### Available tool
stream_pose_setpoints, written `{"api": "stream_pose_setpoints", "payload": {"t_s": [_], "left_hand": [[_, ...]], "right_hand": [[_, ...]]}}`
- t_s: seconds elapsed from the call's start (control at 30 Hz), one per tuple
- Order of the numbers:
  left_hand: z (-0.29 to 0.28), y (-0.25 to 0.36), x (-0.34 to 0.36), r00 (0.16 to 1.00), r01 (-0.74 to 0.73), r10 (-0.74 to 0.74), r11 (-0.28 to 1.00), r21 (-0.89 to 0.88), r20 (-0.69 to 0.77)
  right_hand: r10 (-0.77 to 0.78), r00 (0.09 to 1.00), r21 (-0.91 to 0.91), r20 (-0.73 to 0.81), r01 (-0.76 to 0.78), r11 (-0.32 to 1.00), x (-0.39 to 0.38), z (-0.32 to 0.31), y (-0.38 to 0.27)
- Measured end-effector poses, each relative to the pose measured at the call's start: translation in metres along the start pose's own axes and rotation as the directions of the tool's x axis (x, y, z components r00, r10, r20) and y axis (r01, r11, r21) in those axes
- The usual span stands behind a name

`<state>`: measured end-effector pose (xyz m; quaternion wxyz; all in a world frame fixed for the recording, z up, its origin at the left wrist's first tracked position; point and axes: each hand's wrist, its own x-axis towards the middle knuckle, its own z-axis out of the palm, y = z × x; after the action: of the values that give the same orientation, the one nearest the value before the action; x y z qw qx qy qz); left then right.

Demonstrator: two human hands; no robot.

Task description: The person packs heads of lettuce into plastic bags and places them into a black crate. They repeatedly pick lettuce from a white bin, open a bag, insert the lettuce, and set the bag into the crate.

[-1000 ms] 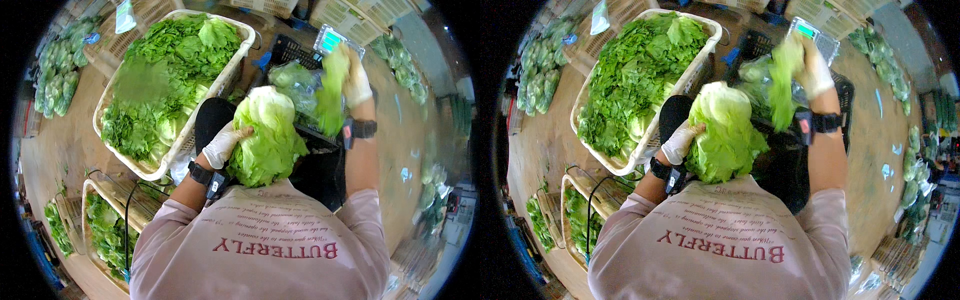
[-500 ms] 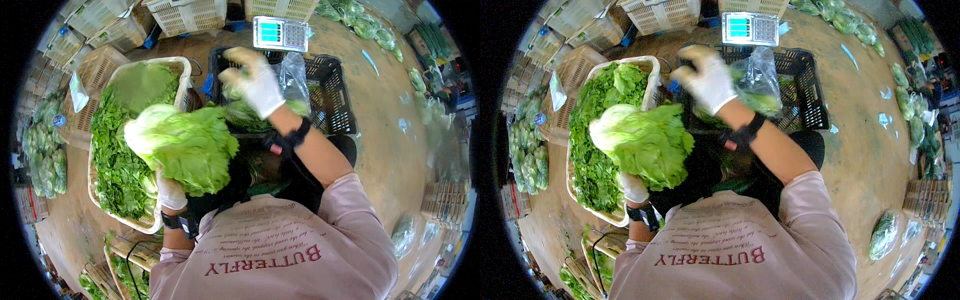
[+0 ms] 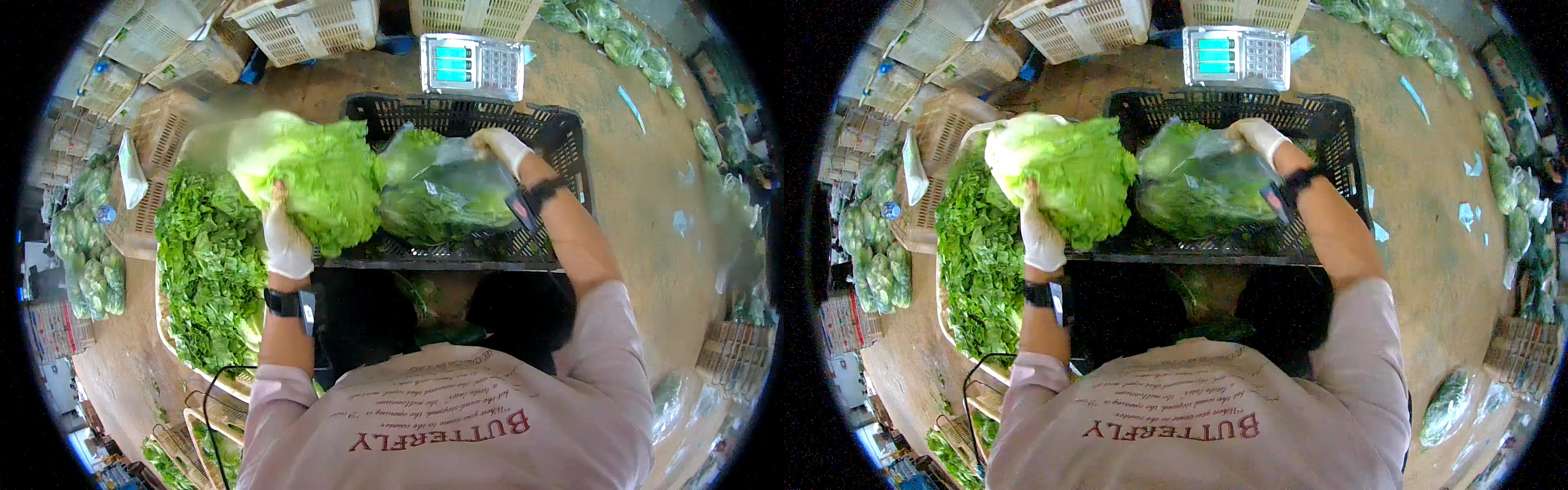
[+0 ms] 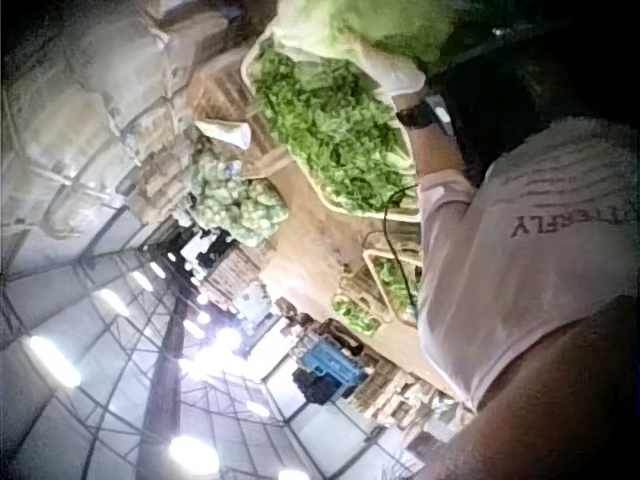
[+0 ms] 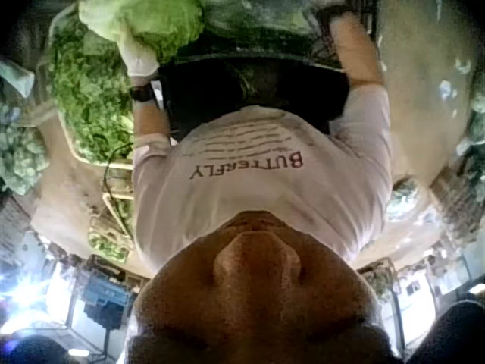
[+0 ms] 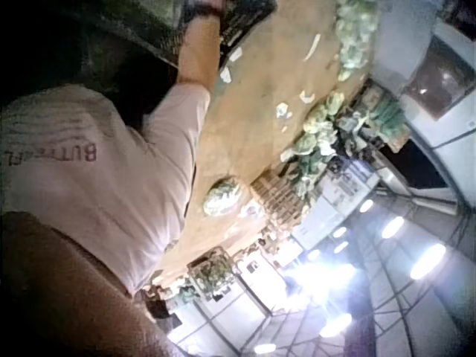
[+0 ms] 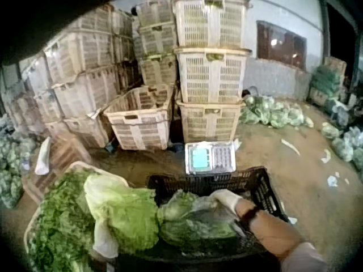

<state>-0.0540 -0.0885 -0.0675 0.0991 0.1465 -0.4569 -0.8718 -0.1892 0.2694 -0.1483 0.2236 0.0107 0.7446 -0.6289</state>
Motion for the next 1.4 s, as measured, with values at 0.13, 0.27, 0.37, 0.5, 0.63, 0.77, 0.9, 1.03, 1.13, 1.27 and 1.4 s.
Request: {"api": "stream_pose_setpoints", "payload": {"t_s": [0.13, 0.27, 0.37, 0.5, 0.63, 0.77, 0.9, 1.03, 1.13, 1.27, 1.4], "left_hand": [[0.076, -0.032, 0.028, 0.982, 0.098, -0.108, 0.993, 0.069, 0.153], [0.1, -0.114, 0.069, 0.904, 0.317, -0.281, 0.946, -0.064, 0.322], [0.111, -0.18, 0.068, 0.854, 0.445, -0.432, 0.895, 0.024, 0.291], [0.058, -0.222, 0.061, 0.688, 0.678, -0.696, 0.718, 0.158, 0.206], [0.03, -0.217, 0.045, 0.617, 0.761, -0.785, 0.61, 0.22, 0.043], [0.036, -0.209, 0.035, 0.639, 0.76, -0.766, 0.642, 0.101, 0.07], [0.035, -0.214, 0.039, 0.612, 0.785, -0.788, 0.616, 0.072, 0.072], [0.06, -0.211, 0.025, 0.681, 0.726, -0.725, 0.687, 0.038, 0.102], [0.084, -0.215, 0.02, 0.742, 0.67, -0.656, 0.734, -0.11, 0.14], [0.064, -0.234, 0.043, 0.697, 0.709, -0.716, 0.696, -0.11, -0.032], [0.035, -0.258, 0.047, 0.625, 0.763, -0.772, 0.635, -0.117, -0.115]], "right_hand": [[-0.091, 0.994, -0.188, 0.066, 0.102, 0.977, -0.09, -0.004, 0.024], [0.023, 0.993, -0.678, -0.113, -0.094, 0.729, -0.14, 0.016, -0.004], [0.093, 0.987, -0.886, 0.131, 0.075, 0.458, -0.129, -0.022, 0.067], [0.167, 0.918, 0.235, -0.359, -0.084, 0.968, -0.123, -0.034, 0.062], [0.267, 0.911, 0.636, -0.314, -0.007, 0.772, -0.113, -0.045, 0.074], [-0.058, 0.906, -0.122, -0.419, 0.007, 0.992, -0.103, -0.013, 0.075], [-0.002, 0.987, -0.735, -0.163, -0.12, 0.668, -0.095, 0.007, 0.07], [0.054, 0.959, -0.59, -0.279, -0.215, 0.779, -0.089, -0.021, 0.089], [0.339, 0.881, 0.302, -0.329, -0.242, 0.922, -0.086, -0.069, 0.107], [0.19, 0.944, 0.751, -0.268, 0.082, 0.655, -0.101, -0.048, 0.095], [0.007, 0.894, 0.497, -0.447, 0.242, 0.833, -0.098, -0.031, 0.075]]}}
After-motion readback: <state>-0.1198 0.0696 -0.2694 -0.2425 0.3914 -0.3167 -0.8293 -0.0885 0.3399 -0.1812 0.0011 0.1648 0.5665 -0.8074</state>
